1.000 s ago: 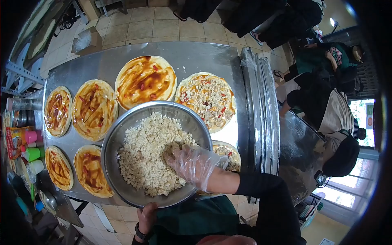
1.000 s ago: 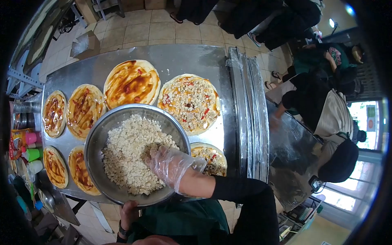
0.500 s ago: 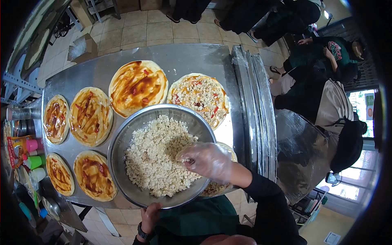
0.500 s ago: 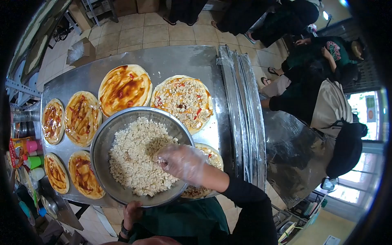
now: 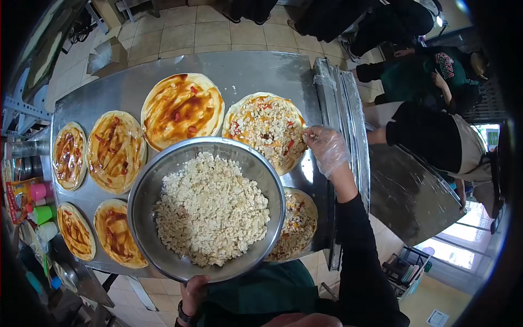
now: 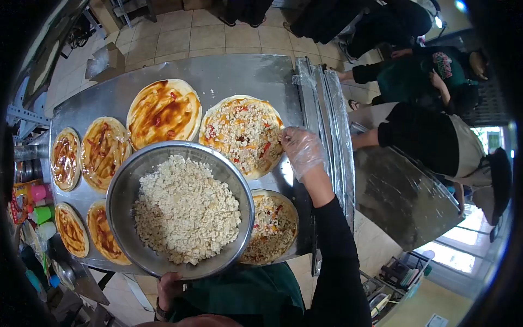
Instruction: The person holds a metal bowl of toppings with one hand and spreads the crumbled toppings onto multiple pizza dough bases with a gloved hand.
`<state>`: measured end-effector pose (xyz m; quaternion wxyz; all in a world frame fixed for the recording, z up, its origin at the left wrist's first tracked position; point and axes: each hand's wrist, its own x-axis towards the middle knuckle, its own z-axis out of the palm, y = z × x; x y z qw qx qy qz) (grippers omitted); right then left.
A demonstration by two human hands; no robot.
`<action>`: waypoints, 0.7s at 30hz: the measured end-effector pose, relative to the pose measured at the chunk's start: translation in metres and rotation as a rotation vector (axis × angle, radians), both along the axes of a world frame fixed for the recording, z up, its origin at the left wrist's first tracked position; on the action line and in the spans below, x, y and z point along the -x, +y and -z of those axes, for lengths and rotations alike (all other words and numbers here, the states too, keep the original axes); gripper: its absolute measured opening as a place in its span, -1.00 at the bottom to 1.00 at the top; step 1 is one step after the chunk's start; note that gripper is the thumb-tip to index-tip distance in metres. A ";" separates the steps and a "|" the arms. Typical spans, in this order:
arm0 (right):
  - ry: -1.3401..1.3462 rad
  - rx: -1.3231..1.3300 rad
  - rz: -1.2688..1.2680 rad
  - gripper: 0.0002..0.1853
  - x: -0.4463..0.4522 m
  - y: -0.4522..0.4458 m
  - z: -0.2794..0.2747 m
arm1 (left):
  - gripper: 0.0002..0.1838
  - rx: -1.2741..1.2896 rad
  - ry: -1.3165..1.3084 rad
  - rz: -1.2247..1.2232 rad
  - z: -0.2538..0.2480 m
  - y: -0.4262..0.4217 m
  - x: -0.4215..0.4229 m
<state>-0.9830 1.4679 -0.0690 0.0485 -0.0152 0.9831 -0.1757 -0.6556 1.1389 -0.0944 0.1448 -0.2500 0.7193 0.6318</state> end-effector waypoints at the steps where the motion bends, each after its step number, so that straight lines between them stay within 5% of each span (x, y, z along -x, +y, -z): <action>1: 0.022 0.055 -0.003 -0.87 0.002 0.001 0.002 | -0.78 -0.020 -0.015 -0.028 0.000 -0.001 -0.001; 6: 0.068 0.068 -0.031 -0.86 0.029 -0.001 0.005 | -0.81 -0.561 -0.409 -0.468 -0.037 0.004 0.034; 13: 0.077 0.008 -0.125 -0.85 0.071 -0.011 0.022 | -0.78 -0.420 -0.274 -0.360 -0.026 -0.002 0.011; 21: -0.010 0.132 -0.286 -0.83 0.085 -0.052 0.008 | -0.66 -0.572 -0.308 -0.628 -0.056 0.003 0.034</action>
